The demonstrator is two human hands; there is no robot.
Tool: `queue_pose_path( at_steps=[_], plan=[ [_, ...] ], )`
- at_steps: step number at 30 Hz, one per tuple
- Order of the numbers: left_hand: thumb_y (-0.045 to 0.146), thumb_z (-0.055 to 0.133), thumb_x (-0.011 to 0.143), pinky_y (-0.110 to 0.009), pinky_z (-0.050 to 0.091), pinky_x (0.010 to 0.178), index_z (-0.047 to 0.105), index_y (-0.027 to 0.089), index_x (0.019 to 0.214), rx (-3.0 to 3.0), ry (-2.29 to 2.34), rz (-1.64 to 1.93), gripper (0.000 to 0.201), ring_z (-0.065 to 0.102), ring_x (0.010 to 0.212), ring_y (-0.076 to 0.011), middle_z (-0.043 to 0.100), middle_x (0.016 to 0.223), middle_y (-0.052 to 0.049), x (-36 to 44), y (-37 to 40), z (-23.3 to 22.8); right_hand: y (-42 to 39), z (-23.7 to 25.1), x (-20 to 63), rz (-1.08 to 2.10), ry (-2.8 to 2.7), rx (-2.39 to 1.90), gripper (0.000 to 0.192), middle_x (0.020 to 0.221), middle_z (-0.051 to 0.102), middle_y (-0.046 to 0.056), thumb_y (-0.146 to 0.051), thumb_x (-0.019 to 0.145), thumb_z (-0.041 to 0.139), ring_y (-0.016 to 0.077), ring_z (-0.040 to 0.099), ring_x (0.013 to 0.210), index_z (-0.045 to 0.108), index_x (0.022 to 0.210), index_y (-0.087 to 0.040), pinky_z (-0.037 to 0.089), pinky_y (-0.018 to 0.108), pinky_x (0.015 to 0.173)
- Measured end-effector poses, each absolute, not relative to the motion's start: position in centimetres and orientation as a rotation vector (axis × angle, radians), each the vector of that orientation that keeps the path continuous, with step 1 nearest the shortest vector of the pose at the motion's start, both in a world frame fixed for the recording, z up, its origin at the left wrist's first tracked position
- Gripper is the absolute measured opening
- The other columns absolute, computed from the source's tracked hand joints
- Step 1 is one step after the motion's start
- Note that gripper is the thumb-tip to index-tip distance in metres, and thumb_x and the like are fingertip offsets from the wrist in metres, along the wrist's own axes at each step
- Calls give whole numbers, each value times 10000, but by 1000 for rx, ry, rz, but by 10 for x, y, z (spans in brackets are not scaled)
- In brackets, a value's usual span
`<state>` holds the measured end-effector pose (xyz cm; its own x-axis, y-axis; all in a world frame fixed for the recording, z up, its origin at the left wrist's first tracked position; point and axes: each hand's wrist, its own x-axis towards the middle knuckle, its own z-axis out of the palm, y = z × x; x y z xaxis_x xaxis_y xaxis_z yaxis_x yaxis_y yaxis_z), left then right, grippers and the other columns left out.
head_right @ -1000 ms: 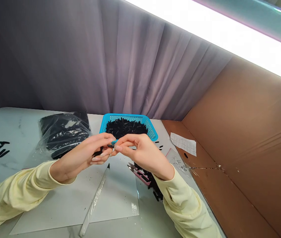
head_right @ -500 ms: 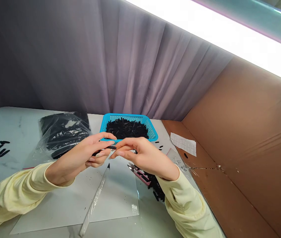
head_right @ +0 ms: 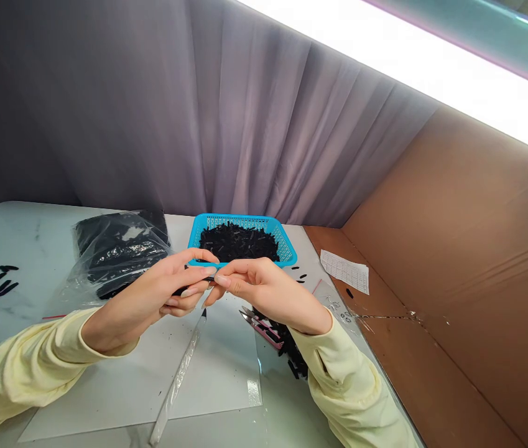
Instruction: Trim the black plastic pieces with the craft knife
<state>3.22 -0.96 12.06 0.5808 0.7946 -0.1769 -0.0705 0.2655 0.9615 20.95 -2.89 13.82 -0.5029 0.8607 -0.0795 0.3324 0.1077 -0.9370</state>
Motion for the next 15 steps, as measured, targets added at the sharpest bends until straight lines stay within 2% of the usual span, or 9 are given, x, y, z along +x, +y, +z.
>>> queue_pose_path(
  at_steps=[6, 15],
  plan=[
    [278, 515, 831, -181, 148, 389, 455, 196, 937, 1168, 784, 677, 147, 209, 413, -28, 337, 531, 89, 33, -9, 121, -26, 139, 211, 1469, -1859, -1072, 278, 897, 690, 71, -323, 909, 418, 168, 594, 917, 625, 908, -137, 394, 340, 883],
    [277, 520, 828, -177, 152, 385, 451, 199, 948, 1187, 779, 675, 159, 195, 410, -35, 308, 505, 98, 32, -10, 123, -30, 142, 210, 1446, -1895, -1117, 297, 934, 684, 67, -344, 909, 409, 167, 591, 929, 624, 941, -142, 401, 324, 873]
  ],
)
